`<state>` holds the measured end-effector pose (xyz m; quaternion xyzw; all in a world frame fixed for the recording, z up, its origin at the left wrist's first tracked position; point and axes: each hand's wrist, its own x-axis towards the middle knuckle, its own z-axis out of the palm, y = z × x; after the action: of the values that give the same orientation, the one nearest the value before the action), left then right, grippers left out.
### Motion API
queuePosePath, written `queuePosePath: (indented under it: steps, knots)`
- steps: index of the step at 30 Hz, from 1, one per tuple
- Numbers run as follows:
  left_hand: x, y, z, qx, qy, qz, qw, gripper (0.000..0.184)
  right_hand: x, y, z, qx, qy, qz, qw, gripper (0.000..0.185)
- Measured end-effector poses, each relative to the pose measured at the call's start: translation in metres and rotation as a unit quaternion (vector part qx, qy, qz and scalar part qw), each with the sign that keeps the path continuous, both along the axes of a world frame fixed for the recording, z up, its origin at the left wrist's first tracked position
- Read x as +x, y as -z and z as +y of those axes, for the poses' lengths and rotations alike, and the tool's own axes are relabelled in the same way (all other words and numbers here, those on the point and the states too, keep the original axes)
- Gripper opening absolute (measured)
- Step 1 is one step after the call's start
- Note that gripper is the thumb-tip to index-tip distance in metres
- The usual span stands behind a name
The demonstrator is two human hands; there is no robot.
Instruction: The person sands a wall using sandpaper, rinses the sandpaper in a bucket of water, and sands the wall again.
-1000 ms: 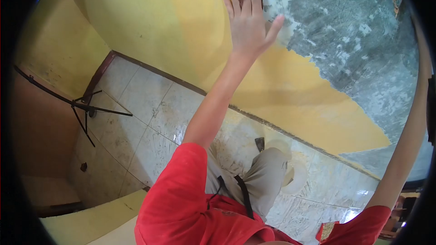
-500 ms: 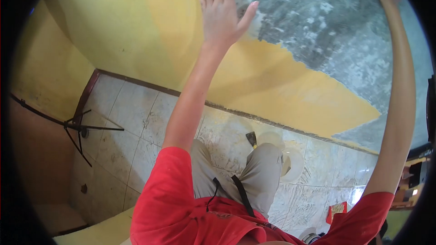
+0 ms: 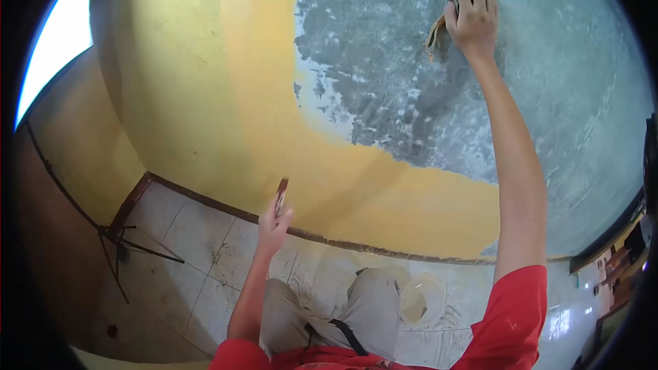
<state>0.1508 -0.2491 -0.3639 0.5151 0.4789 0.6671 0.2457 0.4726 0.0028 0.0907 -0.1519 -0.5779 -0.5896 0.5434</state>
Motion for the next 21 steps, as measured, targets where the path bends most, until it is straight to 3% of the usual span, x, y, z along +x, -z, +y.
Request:
queuePosePath:
  steps: [2, 4, 7, 11, 13, 21]
  knots:
    - [-0.018, 0.042, -0.038, -0.016, -0.012, -0.04, 0.999, 0.056, 0.001, -0.001, 0.0, 0.008, 0.01, 0.0, 1.0, 0.046]
    - [-0.038, 0.079, -0.101, -0.194, -0.096, -0.217, 0.952, 0.05, 0.002, 0.004, 0.005, -0.012, 0.033, 0.014, 0.999, 0.042]
    - [-0.056, 0.101, -0.16, -0.215, -0.168, -0.289, 0.917, 0.047, -0.003, 0.009, -0.01, -0.096, 0.004, 0.032, 0.995, 0.03]
    - [-0.062, 0.104, -0.212, -0.208, -0.24, -0.292, 0.902, 0.049, -0.002, 0.015, 0.0, -0.136, -0.002, 0.042, 0.99, 0.032]
    - [-0.058, 0.093, -0.228, -0.214, -0.293, -0.24, 0.901, 0.051, -0.003, 0.022, -0.005, -0.106, 0.006, 0.046, 0.993, 0.035]
    - [-0.084, 0.128, -0.276, -0.21, -0.357, -0.257, 0.873, 0.054, -0.003, 0.019, 0.007, -0.108, 0.007, 0.045, 0.993, 0.039]
